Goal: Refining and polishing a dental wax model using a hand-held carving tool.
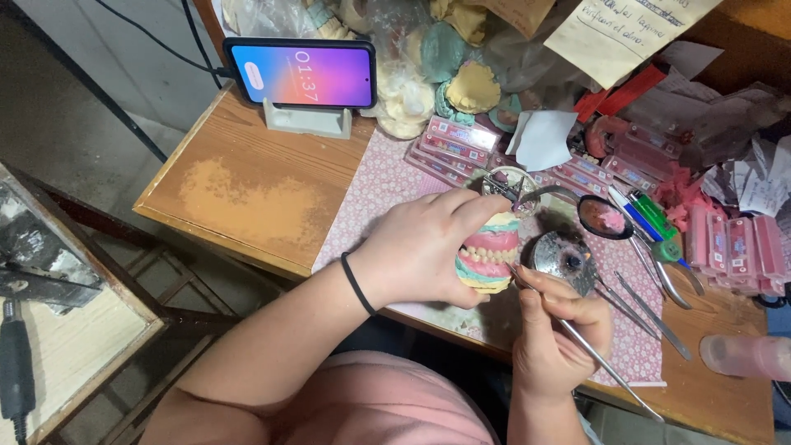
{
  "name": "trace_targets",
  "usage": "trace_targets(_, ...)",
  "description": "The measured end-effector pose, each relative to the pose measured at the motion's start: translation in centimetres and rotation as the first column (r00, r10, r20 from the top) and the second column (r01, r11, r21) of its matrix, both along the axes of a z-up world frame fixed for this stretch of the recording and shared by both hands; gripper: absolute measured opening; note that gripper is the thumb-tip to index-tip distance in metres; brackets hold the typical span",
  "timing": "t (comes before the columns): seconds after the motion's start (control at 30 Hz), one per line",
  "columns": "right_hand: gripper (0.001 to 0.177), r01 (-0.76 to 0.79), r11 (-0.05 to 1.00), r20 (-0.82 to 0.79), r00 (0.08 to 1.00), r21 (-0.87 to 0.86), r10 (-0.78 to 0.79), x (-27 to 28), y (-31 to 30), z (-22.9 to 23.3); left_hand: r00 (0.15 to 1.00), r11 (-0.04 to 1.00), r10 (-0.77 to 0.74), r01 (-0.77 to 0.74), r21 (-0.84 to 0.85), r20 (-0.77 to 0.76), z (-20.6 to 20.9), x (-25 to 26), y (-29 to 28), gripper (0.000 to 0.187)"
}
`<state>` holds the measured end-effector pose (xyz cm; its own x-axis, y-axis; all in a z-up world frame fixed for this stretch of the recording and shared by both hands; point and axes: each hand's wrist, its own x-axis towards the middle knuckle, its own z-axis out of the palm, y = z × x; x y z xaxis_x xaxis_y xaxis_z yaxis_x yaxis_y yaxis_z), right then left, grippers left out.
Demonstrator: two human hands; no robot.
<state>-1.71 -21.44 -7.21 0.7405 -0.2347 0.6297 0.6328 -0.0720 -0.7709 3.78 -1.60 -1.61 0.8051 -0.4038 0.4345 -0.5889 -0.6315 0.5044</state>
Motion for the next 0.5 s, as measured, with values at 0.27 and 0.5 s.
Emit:
trace_targets(0.27,0.025,-0.035,0.999,-0.005,0.999,-0.037,0.035,0.08,-0.20,0.68,0.998,1.000,0.005,-0.004,0.004,-0.067,0.43,0.01,-0.04,0.098)
trace_targets(0.5,0.027,-0.056,0.998,-0.009,0.998,-0.014,0.056,0.13,-0.30,0.38,0.997,1.000,-0.006,0.006,0.003,-0.072,0.42,-0.10,0.03,0.097)
